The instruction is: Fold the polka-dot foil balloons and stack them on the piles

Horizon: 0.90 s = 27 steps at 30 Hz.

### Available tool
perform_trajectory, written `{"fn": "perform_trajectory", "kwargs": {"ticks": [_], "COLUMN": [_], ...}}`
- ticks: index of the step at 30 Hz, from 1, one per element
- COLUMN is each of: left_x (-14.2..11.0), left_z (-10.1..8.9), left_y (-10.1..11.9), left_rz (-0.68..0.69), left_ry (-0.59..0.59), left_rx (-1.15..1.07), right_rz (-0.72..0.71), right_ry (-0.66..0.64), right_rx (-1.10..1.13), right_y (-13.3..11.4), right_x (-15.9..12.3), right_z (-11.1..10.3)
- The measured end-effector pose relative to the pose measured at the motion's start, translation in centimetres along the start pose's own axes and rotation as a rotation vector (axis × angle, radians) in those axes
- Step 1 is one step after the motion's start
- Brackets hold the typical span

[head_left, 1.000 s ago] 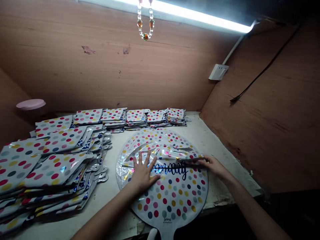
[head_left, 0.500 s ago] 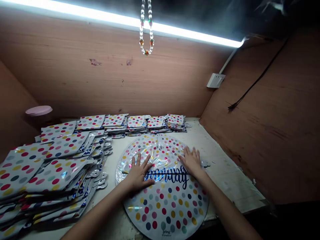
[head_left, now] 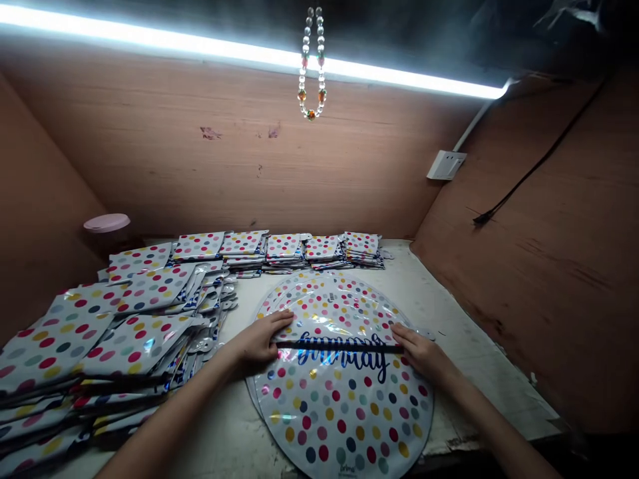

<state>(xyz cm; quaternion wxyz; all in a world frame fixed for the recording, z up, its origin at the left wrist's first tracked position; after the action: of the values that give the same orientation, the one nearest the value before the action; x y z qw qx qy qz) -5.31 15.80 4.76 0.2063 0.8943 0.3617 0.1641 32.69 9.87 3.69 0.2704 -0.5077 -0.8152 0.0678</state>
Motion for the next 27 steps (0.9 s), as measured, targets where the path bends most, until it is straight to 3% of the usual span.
{"fn": "perform_trajectory", "kwargs": {"ticks": [4,8,11,15,18,22,24,27], "left_x": [-0.1,0.7,2.6,5.8,7.7,9.0,10.5,13.9], "left_z": [-1.4,-2.1,-2.6,-3.0,-3.2,-3.4,-2.4,2.3], "left_y": [-3.0,-5.4,-6.8,-8.5,-8.9,-6.5,-2.9,4.0], "left_rz": [-0.15,-0.357,-0.498,-0.727,-0.866,-0.9,-0.708,-0.299], "left_ry": [0.136,0.166,0.233,0.341,0.348,0.379,0.393,0.177], "left_rx": [-0.208,-0.259,-0.161,0.029,0.149,0.27,0.351,0.402], "right_rz": [0.161,0.383,0.58,0.685,0.791,0.885,0.894,0.885], "right_ry": [0.115,0.058,0.114,0.226,0.247,0.143,0.085,0.039], "right_rx": [0.329,0.515,0.452,0.251,0.067,-0.082,-0.109,-0.132], "right_y": [2.3,4.5,6.9,9.1,10.3,11.4,11.8,11.8], "right_x": [0.7,2.0,3.4,7.6,10.6,12.7,13.2,14.2], "right_z": [-1.3,-1.2,-0.7,0.6,1.8,3.1,3.3,2.7]}}
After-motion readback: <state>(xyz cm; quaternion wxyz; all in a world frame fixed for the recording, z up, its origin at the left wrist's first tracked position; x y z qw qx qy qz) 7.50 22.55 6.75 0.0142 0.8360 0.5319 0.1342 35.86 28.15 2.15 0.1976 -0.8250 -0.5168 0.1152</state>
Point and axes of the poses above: each hand's wrist, its own x-axis towards the middle knuckle, its own z-axis out of the palm, y = z × x, the point moved 7 cm from there along x, towards the middle knuckle, and after that the axes turned 7 degrees about y, right-handed, at the moved point
